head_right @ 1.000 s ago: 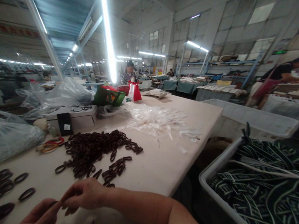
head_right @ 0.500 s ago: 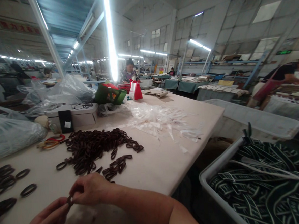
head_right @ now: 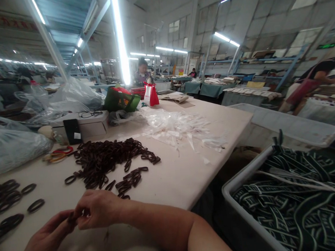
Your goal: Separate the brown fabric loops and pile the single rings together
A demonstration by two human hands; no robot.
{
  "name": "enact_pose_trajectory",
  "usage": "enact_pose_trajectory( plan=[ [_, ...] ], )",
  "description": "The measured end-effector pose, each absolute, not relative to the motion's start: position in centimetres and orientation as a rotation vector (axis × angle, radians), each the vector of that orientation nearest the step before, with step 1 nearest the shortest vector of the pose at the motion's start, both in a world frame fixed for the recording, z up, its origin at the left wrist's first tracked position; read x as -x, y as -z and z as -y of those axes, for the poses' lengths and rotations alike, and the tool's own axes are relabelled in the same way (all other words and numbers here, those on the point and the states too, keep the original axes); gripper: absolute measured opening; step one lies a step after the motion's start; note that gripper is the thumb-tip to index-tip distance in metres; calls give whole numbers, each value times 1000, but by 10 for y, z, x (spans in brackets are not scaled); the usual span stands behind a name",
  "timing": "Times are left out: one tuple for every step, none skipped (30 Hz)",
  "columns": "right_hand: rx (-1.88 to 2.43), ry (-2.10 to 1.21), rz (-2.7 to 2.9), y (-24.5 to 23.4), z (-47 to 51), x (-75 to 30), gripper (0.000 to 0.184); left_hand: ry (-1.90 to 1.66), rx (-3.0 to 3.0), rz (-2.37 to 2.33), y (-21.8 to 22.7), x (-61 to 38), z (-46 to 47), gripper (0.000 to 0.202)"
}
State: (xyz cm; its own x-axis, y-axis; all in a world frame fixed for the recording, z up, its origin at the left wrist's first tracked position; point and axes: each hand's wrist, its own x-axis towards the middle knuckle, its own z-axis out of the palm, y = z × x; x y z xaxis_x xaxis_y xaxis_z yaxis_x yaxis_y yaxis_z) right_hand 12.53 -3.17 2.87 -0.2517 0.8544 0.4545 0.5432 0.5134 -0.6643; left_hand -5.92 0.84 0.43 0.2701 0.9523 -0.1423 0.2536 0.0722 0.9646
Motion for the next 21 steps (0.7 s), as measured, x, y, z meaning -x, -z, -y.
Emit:
enact_pose_trajectory(
  plan=[
    [1200, -377, 1995, -32, 33, -125, 14, -793, -1433, -1216, -6, 57, -8, 51],
    [1256, -299, 2047, -36, 34, -125, 14, -801, -1441, -1219, -8, 55, -7, 51],
    [1305, -247, 2082, -40, 35, -126, 13, -807, -1450, -1216, -11, 53, -5, 49],
    [1345, -223, 2100, -43, 36, -126, 13, -810, -1470, -1207, -14, 51, -2, 48],
    [1375, -220, 2100, -45, 38, -127, 12, -809, -1500, -1193, -18, 48, 2, 45],
    [1399, -234, 2082, -46, 38, -127, 11, -801, -1539, -1171, -22, 45, 6, 41],
    [1423, -254, 2050, -46, 39, -127, 10, -807, -1587, -1151, -25, 42, 10, 38],
    [1450, -273, 2011, -45, 38, -126, 10, -836, -1625, -1144, -28, 38, 13, 33],
    [1483, -287, 1975, -44, 38, -126, 10, -867, -1642, -1162, -29, 34, 16, 30],
    [1518, -297, 1943, -43, 37, -126, 12, -887, -1659, -1187, -29, 31, 19, 27],
    [1551, -303, 1916, -42, 37, -125, 14, -904, -1687, -1225, -29, 29, 20, 24],
    [1581, -307, 1900, -42, 37, -124, 17, -916, -1729, -1272, -29, 28, 21, 21],
    [1607, -310, 1891, -43, 37, -124, 19, -927, -1785, -1322, -29, 27, 21, 18],
    [1626, -313, 1892, -44, 37, -123, 19, -940, -1845, -1373, -29, 27, 21, 16],
    [1641, -317, 1899, -45, 37, -122, 18, -952, -1895, -1418, -29, 27, 21, 14],
    [1652, -322, 1907, -47, 37, -121, 17, -967, -1928, -1452, -30, 28, 20, 13],
    [1656, -328, 1918, -48, 37, -120, 16, -983, -1940, -1474, -30, 28, 19, 13],
    [1655, -337, 1931, -49, 37, -120, 15, -995, -1934, -1483, -31, 28, 18, 13],
    [1646, -348, 1948, -49, 37, -120, 14, -1001, -1919, -1481, -32, 29, 16, 12],
    [1628, -361, 1971, -50, 36, -121, 12, -1004, -1903, -1474, -33, 30, 15, 12],
    [1604, -373, 2000, -50, 34, -123, 10, -1005, -1888, -1472, -33, 32, 12, 12]
  ],
)
